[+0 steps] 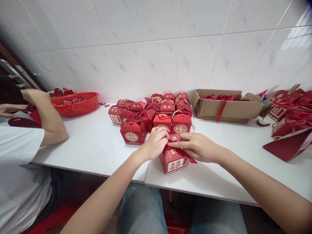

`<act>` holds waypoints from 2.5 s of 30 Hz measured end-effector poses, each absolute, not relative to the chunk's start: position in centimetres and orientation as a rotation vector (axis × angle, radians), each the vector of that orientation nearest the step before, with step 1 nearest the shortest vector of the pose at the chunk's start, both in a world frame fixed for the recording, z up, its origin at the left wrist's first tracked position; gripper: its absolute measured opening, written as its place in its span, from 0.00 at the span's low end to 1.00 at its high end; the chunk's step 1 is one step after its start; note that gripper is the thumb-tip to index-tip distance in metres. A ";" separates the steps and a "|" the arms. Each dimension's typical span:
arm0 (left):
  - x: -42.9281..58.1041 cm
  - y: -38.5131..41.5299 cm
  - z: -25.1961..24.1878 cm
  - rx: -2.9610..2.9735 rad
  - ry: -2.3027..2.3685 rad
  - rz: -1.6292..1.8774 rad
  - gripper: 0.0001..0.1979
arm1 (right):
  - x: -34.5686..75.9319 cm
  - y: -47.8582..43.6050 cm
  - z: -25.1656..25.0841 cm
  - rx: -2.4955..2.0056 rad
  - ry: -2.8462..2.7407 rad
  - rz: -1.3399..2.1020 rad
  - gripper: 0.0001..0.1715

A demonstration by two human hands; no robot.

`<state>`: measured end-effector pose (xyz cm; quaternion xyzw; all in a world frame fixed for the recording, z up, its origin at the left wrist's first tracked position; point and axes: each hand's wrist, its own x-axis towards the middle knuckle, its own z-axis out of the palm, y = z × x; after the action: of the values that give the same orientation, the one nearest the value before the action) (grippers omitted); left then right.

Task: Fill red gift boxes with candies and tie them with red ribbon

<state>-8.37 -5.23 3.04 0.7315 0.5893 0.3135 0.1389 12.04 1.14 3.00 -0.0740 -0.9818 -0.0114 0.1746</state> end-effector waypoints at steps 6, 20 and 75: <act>-8.3 -5.2 2.6 1.860 1.630 0.959 0.11 | 12.4 1.5 2.5 -0.217 -2.686 -0.049 0.26; -7.7 -4.3 2.7 1.596 1.492 1.186 0.08 | 12.1 1.3 3.3 -0.235 -2.820 -0.042 0.30; -7.1 -5.1 0.8 1.523 1.372 1.304 0.07 | 11.8 2.0 1.0 -0.620 -2.053 1.125 0.07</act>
<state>-7.10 -5.13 0.79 0.5877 0.5292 0.5030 0.3487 11.78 1.99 0.98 -0.2395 -0.7935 0.4349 0.3521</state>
